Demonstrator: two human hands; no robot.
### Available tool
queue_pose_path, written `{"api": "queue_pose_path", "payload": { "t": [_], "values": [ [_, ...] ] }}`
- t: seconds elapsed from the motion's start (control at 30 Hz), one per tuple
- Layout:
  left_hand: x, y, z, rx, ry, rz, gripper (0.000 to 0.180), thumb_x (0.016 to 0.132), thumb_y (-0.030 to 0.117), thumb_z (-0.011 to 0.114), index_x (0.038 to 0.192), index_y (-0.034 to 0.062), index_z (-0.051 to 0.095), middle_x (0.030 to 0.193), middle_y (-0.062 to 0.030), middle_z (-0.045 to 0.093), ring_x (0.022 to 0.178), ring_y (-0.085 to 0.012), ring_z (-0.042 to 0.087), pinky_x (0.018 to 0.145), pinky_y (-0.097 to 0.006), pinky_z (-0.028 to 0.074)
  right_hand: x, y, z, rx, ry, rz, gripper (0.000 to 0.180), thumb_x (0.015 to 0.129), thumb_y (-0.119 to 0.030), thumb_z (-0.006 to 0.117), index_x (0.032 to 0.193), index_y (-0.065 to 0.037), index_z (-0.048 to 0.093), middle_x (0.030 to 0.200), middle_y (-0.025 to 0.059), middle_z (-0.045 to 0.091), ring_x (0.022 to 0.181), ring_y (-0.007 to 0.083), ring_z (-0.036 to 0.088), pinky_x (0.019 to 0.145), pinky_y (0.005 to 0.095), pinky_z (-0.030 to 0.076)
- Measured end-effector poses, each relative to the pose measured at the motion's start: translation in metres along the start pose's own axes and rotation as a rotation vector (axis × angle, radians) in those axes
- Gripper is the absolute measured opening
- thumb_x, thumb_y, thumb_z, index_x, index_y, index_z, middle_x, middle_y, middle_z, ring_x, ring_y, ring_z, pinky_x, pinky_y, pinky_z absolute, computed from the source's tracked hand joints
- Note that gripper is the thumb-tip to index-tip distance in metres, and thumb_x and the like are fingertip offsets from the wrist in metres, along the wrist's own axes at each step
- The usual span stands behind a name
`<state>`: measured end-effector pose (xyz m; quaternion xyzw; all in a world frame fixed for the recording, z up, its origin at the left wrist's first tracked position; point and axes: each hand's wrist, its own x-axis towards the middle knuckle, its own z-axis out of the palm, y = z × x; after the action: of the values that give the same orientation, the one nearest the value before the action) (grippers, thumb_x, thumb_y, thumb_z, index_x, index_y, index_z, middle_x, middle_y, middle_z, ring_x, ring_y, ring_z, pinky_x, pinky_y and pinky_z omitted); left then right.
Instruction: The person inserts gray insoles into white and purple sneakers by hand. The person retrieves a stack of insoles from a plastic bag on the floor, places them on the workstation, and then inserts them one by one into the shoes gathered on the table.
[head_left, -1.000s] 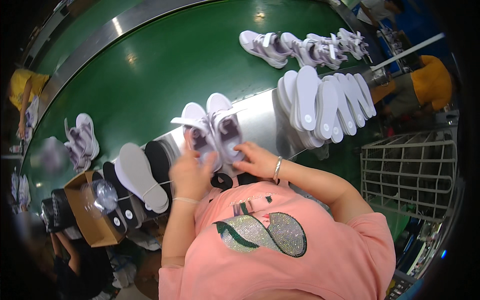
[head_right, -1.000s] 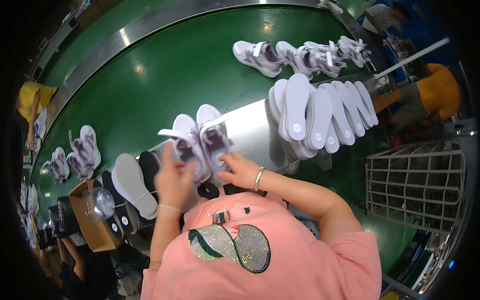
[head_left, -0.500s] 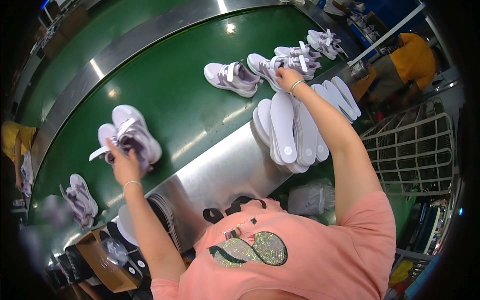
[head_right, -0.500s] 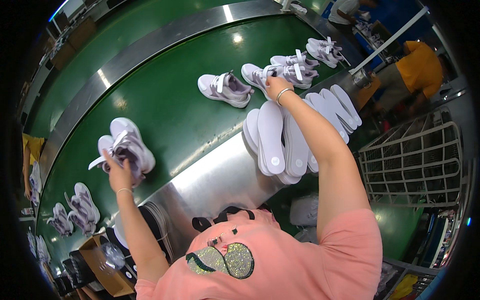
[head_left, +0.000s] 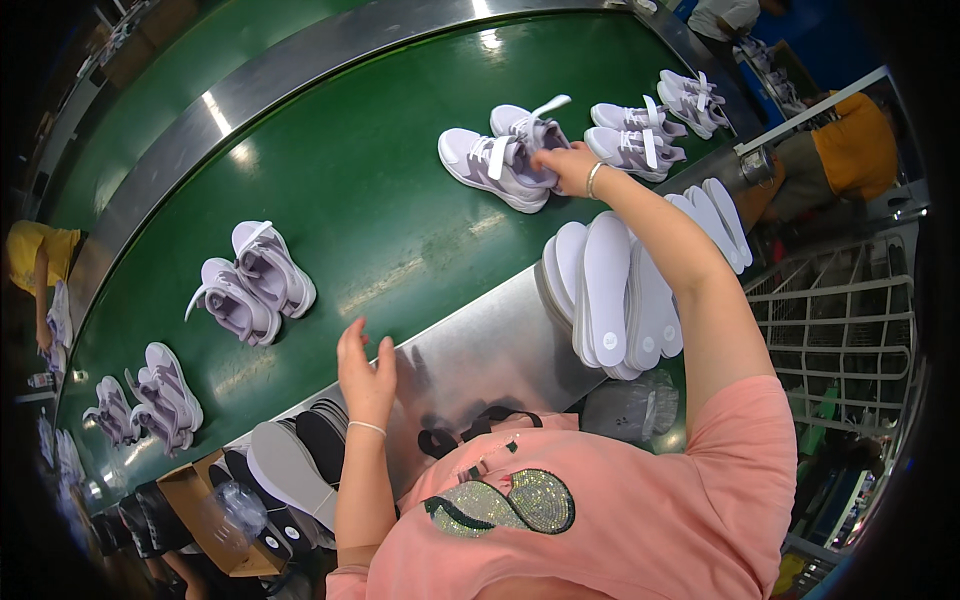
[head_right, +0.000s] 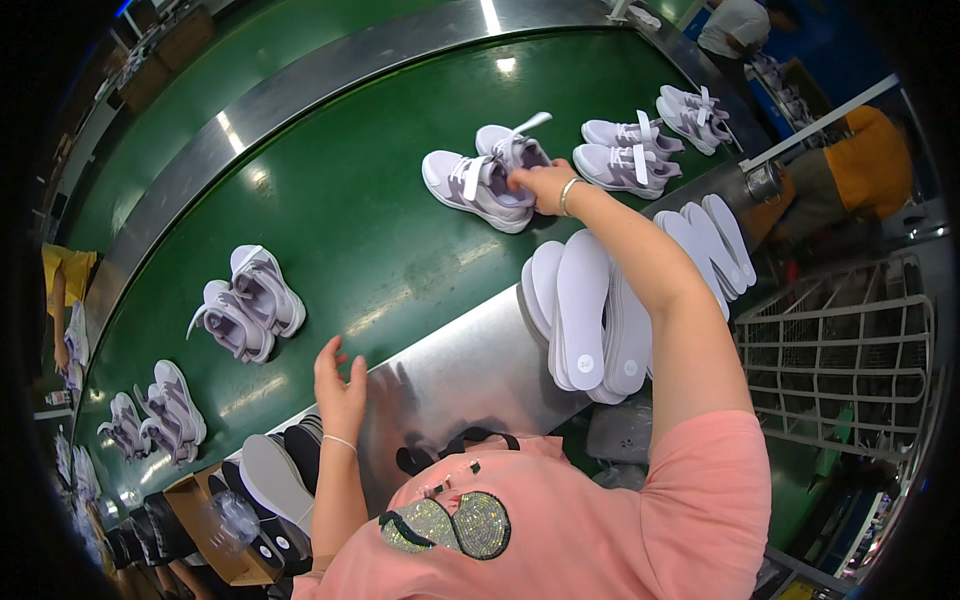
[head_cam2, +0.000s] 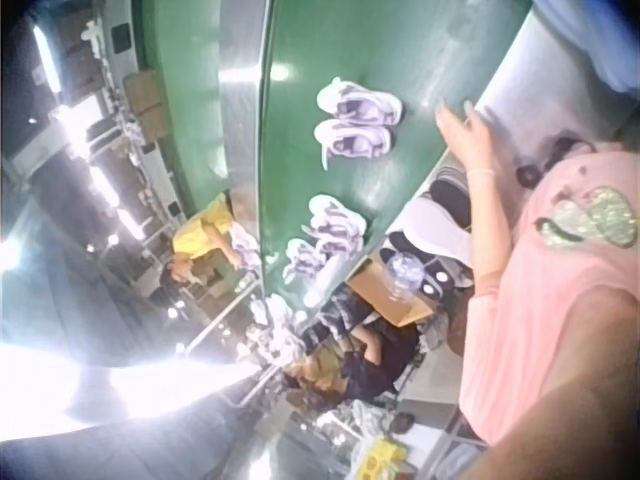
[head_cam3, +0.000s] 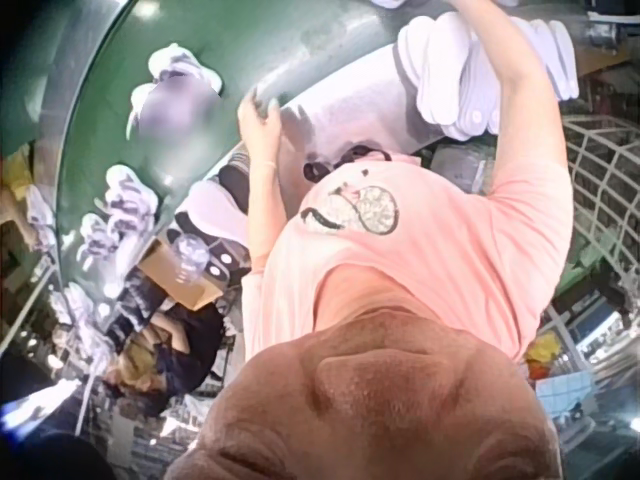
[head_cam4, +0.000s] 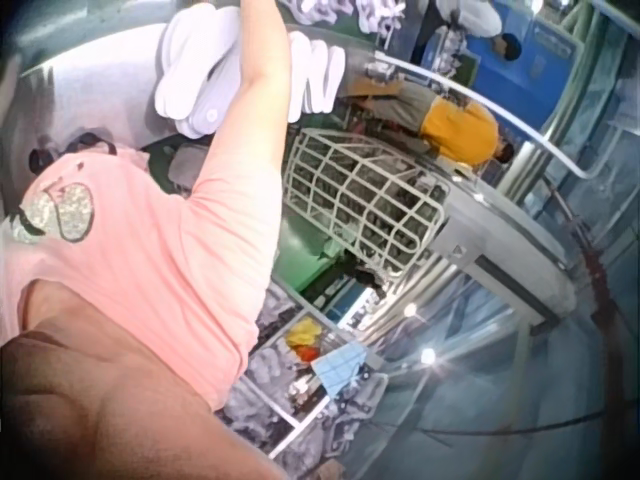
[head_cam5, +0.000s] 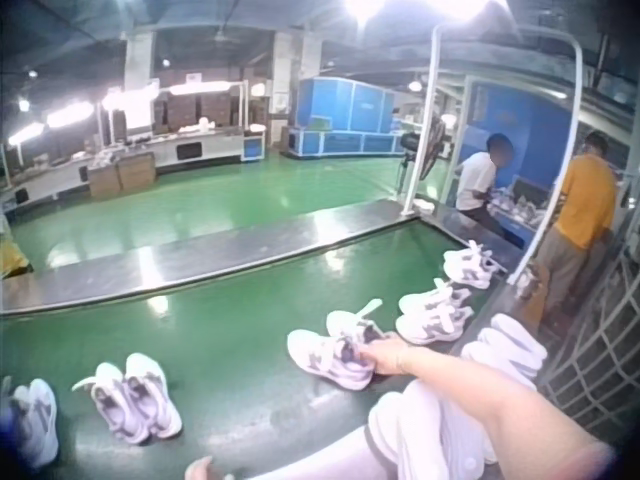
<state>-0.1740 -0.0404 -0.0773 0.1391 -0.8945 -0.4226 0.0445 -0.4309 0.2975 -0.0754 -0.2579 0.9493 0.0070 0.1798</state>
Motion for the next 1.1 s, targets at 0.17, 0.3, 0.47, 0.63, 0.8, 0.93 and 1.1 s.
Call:
{"api": "queue_pose_path", "payload": {
  "t": [0.17,0.3,0.47,0.63,0.8,0.93,1.1],
  "values": [
    [0.003,0.021,0.017,-0.067,-0.085,0.117,0.031,0.076,0.015,0.055,0.103,-0.0001,0.051,0.095,-0.0165,0.055,0.087,-0.0262,0.054,0.076,-0.033,0.043,0.005,-0.035,-0.009,-0.202,-0.121,0.075,0.032,0.067,-0.032,0.058,0.098,-0.022,0.057,0.098,0.0100,0.054,0.097,0.0241,0.051,0.085,0.0459,0.028],
    [0.011,0.037,0.024,-0.444,-0.244,-0.075,0.029,0.077,0.016,0.056,0.101,0.0004,0.054,0.093,-0.0143,0.057,0.087,-0.0237,0.055,0.072,-0.033,0.044,-0.012,-0.108,-0.053,-0.091,-0.135,0.029,0.033,0.068,-0.042,0.054,0.088,-0.017,0.062,0.087,0.0076,0.060,0.087,0.0229,0.056,0.082,0.0435,0.030],
    [0.022,0.049,0.036,-0.230,0.132,0.182,0.045,0.073,0.028,0.061,0.107,0.0013,0.049,0.105,-0.0183,0.049,0.099,-0.0303,0.045,0.085,-0.037,0.036,-0.076,-0.214,-0.077,-0.041,-0.317,-0.179,0.034,0.064,-0.039,0.056,0.086,-0.014,0.062,0.084,0.0094,0.062,0.085,0.0245,0.057,0.079,0.0445,0.035],
    [0.016,0.038,0.032,-0.324,0.071,0.065,0.032,0.077,0.026,0.057,0.096,0.0004,0.057,0.074,-0.0094,0.057,0.068,-0.0163,0.053,0.063,-0.029,0.044,-0.128,-0.258,-0.064,-0.124,-0.393,-0.296,0.027,0.066,-0.034,0.055,0.079,-0.012,0.063,0.075,0.0112,0.062,0.077,0.0259,0.059,0.080,0.0454,0.035],
    [0.011,0.028,0.025,-0.855,-0.167,-0.307,0.027,0.081,0.024,0.056,0.084,-0.0024,0.059,0.069,-0.0020,0.058,0.056,-0.0066,0.050,0.051,-0.020,0.039,-0.150,-0.258,-0.053,-0.111,-0.329,-0.286,0.025,0.066,-0.032,0.054,0.077,-0.011,0.063,0.073,0.0119,0.061,0.076,0.0263,0.059,0.081,0.0460,0.033],
    [0.007,0.032,0.024,-0.910,-0.201,-0.321,0.027,0.080,0.024,0.056,0.081,-0.0018,0.060,0.056,0.0016,0.049,0.043,-0.0051,0.037,0.039,-0.021,0.029,-0.163,-0.256,-0.046,-0.092,-0.289,-0.259,0.025,0.066,-0.031,0.054,0.078,-0.011,0.063,0.073,0.0117,0.061,0.074,0.0262,0.059,0.080,0.0451,0.032],
    [0.001,0.034,0.020,-0.890,-0.219,-0.313,0.026,0.079,0.024,0.056,0.084,-0.0020,0.061,0.057,0.0012,0.050,0.044,-0.0054,0.039,0.040,-0.021,0.030,-0.178,-0.262,-0.031,-0.096,-0.197,-0.196,0.025,0.069,-0.034,0.055,0.079,-0.012,0.062,0.073,0.0106,0.059,0.076,0.0252,0.057,0.081,0.0430,0.030]
  ]
}}
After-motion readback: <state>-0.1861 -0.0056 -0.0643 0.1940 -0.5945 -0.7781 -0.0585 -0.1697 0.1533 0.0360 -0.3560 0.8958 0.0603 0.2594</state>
